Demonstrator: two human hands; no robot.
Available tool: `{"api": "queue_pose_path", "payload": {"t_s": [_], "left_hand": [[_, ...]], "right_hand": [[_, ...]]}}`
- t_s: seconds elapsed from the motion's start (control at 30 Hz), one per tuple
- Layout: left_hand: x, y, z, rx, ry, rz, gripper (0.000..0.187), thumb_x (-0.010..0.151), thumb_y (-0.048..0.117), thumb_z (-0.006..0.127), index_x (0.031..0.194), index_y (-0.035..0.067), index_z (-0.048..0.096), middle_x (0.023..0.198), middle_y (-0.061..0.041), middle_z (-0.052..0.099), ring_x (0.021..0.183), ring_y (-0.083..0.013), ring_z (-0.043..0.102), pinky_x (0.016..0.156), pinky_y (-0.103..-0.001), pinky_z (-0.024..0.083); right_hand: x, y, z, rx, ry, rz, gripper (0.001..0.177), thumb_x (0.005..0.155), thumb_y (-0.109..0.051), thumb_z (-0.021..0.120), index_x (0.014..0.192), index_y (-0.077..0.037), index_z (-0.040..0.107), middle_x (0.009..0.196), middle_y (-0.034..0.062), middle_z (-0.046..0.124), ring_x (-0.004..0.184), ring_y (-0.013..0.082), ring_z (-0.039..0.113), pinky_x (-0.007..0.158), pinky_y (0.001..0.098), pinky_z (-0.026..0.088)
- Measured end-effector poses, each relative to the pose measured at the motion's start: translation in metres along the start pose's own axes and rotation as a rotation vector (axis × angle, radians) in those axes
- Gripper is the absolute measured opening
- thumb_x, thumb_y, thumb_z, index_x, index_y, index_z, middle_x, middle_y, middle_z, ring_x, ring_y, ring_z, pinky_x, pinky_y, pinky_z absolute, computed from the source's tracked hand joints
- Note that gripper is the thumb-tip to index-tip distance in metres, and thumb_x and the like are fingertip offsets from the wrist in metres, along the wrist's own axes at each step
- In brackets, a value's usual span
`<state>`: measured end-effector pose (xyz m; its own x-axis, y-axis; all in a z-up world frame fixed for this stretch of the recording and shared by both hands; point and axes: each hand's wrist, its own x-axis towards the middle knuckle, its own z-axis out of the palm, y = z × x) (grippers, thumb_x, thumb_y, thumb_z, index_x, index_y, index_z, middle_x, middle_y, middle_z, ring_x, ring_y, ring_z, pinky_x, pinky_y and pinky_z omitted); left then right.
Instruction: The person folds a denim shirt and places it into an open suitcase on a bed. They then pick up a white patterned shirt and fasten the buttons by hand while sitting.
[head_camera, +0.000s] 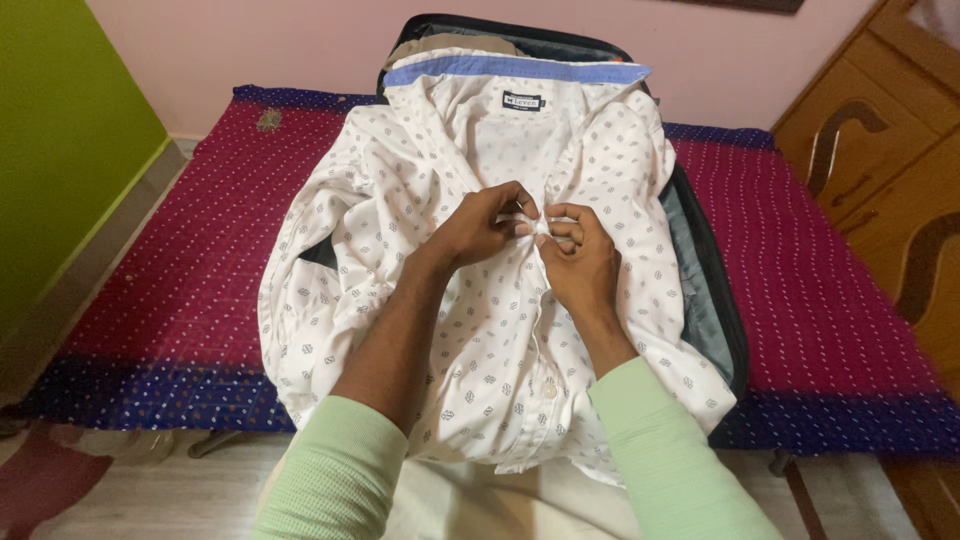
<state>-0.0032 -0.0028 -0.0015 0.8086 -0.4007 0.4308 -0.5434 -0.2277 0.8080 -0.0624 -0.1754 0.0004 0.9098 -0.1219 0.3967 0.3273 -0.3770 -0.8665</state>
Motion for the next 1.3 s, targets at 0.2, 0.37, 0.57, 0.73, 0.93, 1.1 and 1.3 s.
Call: {"api": "queue_pose_path", "payload": {"t_s": [0.2,0.37,0.57,0.73,0.93,1.1,1.3], "left_hand": [[-0.004,0.018,-0.002,0.104,-0.021,-0.059,0.032,0.087,0.004,0.075,0.118,0.011,0.067,0.094,-0.005,0.076,0.089,-0.0147,0.072,0.084,-0.033,0.058],[-0.007,0.023,-0.002,0.19,-0.05,-0.022,0.046,0.086,0.004,0.074,0.13,0.016,0.067,0.091,-0.008,0.077,0.084,-0.0187,0.073,0.079,-0.036,0.057],[-0.004,0.017,-0.001,0.253,-0.068,-0.039,0.04,0.082,0.01,0.081,0.121,0.013,0.071,0.091,-0.009,0.077,0.083,-0.0188,0.073,0.078,-0.036,0.057],[-0.003,0.014,-0.002,0.334,-0.123,-0.118,0.033,0.081,0.011,0.081,0.113,0.011,0.073,0.087,-0.01,0.078,0.08,-0.0224,0.072,0.074,-0.038,0.055],[0.002,0.0,-0.001,0.309,-0.112,-0.06,0.025,0.081,0.011,0.081,0.104,0.006,0.073,0.09,-0.01,0.078,0.081,-0.0214,0.074,0.072,-0.036,0.057],[0.002,-0.005,0.003,0.314,-0.059,0.0,0.021,0.08,0.009,0.081,0.099,0.003,0.072,0.09,-0.012,0.078,0.083,-0.022,0.076,0.073,-0.036,0.058],[-0.003,0.007,0.003,0.292,-0.037,-0.021,0.019,0.084,0.01,0.077,0.099,0.002,0.069,0.088,-0.015,0.077,0.08,-0.0263,0.076,0.071,-0.038,0.057]], "right_hand": [[-0.003,-0.007,-0.004,-0.052,-0.027,-0.033,0.037,0.085,-0.002,0.073,0.12,-0.01,0.065,0.105,0.0079,0.078,0.077,0.0099,0.073,0.07,0.0252,0.056],[-0.006,-0.011,-0.005,-0.141,-0.038,-0.075,0.038,0.085,-0.002,0.073,0.12,-0.01,0.06,0.108,0.0101,0.077,0.076,0.0161,0.077,0.072,0.0299,0.057],[-0.006,-0.006,-0.004,-0.177,-0.061,-0.155,0.037,0.085,0.0,0.071,0.119,-0.008,0.055,0.107,0.0135,0.076,0.075,0.0221,0.078,0.07,0.0343,0.058],[-0.006,0.0,-0.004,-0.146,-0.091,-0.215,0.04,0.087,-0.001,0.071,0.12,-0.007,0.049,0.104,0.0153,0.075,0.078,0.024,0.078,0.069,0.0345,0.059],[-0.009,-0.009,-0.003,-0.227,-0.069,-0.138,0.037,0.088,-0.013,0.08,0.113,-0.008,0.054,0.097,0.0129,0.079,0.08,0.024,0.079,0.068,0.0372,0.057],[-0.013,-0.012,-0.004,-0.253,0.004,-0.197,0.033,0.086,-0.011,0.081,0.106,-0.008,0.056,0.088,0.0117,0.079,0.081,0.0232,0.08,0.069,0.0357,0.058],[-0.013,-0.013,-0.003,-0.323,0.087,-0.213,0.027,0.084,-0.009,0.079,0.101,-0.007,0.057,0.078,0.0105,0.078,0.071,0.0256,0.078,0.068,0.0367,0.057]]}}
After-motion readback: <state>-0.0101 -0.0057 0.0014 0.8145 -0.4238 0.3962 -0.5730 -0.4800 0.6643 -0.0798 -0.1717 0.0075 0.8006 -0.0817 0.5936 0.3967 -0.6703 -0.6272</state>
